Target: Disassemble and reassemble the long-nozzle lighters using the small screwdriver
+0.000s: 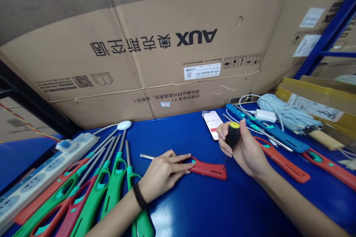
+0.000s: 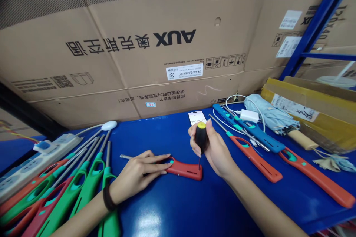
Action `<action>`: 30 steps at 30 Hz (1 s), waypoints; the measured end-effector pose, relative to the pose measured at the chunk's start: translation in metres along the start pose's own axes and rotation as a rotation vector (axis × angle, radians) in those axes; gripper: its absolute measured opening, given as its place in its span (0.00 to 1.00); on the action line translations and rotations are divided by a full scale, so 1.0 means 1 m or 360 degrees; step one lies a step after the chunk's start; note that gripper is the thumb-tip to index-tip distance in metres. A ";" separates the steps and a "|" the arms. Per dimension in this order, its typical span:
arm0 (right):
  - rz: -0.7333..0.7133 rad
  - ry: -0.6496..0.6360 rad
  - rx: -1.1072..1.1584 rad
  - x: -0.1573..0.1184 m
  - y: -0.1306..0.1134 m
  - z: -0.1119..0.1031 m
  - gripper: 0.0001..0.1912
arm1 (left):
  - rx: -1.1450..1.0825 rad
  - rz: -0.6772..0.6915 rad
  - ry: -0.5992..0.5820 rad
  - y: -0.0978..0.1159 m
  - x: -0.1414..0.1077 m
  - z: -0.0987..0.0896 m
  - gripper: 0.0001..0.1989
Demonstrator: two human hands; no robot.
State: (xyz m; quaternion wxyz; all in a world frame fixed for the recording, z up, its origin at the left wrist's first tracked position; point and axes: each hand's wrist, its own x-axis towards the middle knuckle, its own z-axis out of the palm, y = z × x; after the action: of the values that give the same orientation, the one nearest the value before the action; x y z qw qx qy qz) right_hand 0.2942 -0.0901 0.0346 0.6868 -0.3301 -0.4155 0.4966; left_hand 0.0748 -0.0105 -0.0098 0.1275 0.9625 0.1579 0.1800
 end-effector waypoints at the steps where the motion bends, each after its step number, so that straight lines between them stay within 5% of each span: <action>1: 0.0029 -0.0001 0.0025 0.000 0.000 0.000 0.25 | -0.0004 -0.0001 0.0000 0.000 0.000 0.000 0.13; 8: -0.0079 -0.0039 0.0035 -0.001 0.002 -0.001 0.18 | 0.0003 -0.0004 -0.0004 -0.001 -0.001 0.000 0.13; 13: 0.0025 -0.0039 0.0085 0.000 0.002 -0.001 0.25 | 0.0002 -0.0010 -0.0009 -0.001 -0.001 0.000 0.14; 18: -0.0076 -0.0030 0.0074 -0.001 0.002 -0.002 0.18 | 0.0003 -0.0007 -0.0010 -0.001 0.000 0.000 0.14; 24: 0.0068 -0.0104 0.0128 -0.003 0.001 -0.002 0.27 | -0.0004 -0.0012 -0.0005 -0.001 -0.001 0.000 0.14; 30: -0.0063 -0.0074 0.0115 -0.003 0.002 -0.002 0.18 | 0.0003 -0.0010 -0.0007 -0.001 0.000 -0.001 0.14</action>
State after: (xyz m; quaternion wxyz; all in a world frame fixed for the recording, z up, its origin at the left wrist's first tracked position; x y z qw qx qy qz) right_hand 0.2945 -0.0926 0.0316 0.6981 -0.2852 -0.4198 0.5051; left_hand 0.0745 -0.0094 -0.0095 0.1275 0.9625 0.1609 0.1775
